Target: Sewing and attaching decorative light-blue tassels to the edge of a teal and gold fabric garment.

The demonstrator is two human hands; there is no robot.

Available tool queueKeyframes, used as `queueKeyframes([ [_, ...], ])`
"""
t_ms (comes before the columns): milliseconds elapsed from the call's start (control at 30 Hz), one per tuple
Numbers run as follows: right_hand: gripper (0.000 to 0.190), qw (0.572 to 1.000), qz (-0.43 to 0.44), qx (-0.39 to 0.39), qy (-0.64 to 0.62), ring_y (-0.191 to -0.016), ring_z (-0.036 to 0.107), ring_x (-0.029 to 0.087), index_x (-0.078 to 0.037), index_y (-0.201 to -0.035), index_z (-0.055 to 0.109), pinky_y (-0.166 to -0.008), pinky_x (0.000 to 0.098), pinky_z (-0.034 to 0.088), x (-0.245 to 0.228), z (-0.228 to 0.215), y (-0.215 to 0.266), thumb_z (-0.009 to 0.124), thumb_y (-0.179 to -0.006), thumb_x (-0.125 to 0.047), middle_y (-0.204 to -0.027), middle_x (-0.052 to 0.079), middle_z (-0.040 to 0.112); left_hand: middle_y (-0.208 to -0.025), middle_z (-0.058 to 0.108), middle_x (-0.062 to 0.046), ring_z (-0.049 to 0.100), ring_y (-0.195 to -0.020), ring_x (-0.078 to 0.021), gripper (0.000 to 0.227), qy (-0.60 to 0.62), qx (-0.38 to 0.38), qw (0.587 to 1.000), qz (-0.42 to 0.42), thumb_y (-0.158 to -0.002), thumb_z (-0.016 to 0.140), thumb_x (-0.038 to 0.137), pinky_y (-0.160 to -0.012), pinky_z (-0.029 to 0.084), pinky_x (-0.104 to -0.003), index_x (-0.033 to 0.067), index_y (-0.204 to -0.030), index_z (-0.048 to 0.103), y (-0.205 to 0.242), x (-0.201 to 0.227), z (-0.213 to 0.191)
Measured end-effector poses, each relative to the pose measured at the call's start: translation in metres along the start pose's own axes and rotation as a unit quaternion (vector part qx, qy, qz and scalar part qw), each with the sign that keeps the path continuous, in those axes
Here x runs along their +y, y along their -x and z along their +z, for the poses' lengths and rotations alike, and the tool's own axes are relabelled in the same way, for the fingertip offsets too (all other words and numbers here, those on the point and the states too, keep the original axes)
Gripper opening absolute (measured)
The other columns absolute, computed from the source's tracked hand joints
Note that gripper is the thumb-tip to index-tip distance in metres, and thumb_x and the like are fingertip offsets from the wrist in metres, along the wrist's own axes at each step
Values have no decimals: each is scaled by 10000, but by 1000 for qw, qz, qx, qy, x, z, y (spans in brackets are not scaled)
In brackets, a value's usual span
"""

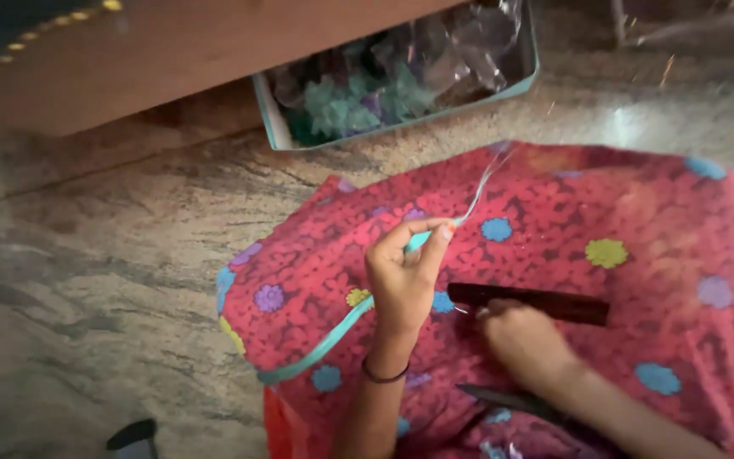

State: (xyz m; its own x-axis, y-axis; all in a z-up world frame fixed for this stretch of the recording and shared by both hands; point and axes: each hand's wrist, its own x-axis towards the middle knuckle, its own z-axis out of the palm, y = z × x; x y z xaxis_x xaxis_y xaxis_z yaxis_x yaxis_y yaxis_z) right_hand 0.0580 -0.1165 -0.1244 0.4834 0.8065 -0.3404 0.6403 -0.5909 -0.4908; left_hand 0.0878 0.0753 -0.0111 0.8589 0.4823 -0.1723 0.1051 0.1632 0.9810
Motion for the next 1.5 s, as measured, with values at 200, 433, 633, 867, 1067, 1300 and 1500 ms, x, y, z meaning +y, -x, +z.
queueKeyframes([
  [200, 130, 992, 56, 100, 61, -768, 723, 288, -100, -868, 700, -625, 424, 602, -1, -5, -13, 643, -757, -139, -858, 110, 715, -932, 778, -22, 692, -860, -52, 139, -78, 17, 993, 91, -934, 722, 48, -778, 601, -222, -47, -1028, 760, 20, 6, -25],
  [433, 132, 987, 14, 1, 159, -770, 717, 311, -109, -901, 713, -605, 471, 585, 26, 76, -33, 601, -905, -177, -849, 123, 710, -834, 779, -36, 646, -682, -73, 164, -114, 98, 988, -27, -892, 747, 108, -593, 530, -230, 2, -1003, 805, 33, -19, -59],
  [633, 151, 999, 32, -10, -13, -779, 737, 302, -129, -893, 775, -669, 469, 593, 36, 17, -44, 692, -775, -173, -847, 108, 756, -840, 806, -49, 698, -732, -62, 154, -75, 100, 992, -32, -865, 764, 89, -655, 541, -213, -10, -976, 804, 24, -94, -92],
  [867, 292, 831, 341, 218, -382, -669, 723, 224, -30, -961, 818, -559, 385, 569, 219, -177, -82, 543, -873, 18, -865, 139, 798, -711, 723, -11, 531, -570, -38, 163, -108, 73, 987, -97, -864, 787, 102, -511, 383, -211, 4, -985, 837, 20, -102, -92],
  [1067, 239, 704, 285, 431, -487, -767, 657, 279, 33, -1123, 671, -588, 392, 527, 333, -175, -119, 733, -898, -19, -1035, 232, 695, -537, 641, 60, 456, -451, 15, 117, -196, 109, 973, -63, -814, 834, 140, -416, 317, -199, 53, -888, 860, 24, -95, -76],
  [1300, 171, 609, 225, 514, -561, -854, 639, 230, 37, -1123, 645, -702, 344, 498, 320, -198, -86, 718, -986, -34, -1042, 149, 681, -548, 642, 54, 415, -446, -6, 117, -180, 110, 977, -39, -814, 821, 124, -411, 271, -224, 48, -895, 858, 25, -75, -73],
  [1500, 167, 541, 106, 448, -704, -1017, 661, 220, 61, -1178, 642, -824, 320, 533, 262, -192, -31, 685, -1028, 4, -1111, 137, 688, -725, 736, 31, 525, -548, -15, 129, -86, 107, 990, -19, -874, 759, 112, -456, 419, -214, 17, -951, 801, 24, -14, -40],
])
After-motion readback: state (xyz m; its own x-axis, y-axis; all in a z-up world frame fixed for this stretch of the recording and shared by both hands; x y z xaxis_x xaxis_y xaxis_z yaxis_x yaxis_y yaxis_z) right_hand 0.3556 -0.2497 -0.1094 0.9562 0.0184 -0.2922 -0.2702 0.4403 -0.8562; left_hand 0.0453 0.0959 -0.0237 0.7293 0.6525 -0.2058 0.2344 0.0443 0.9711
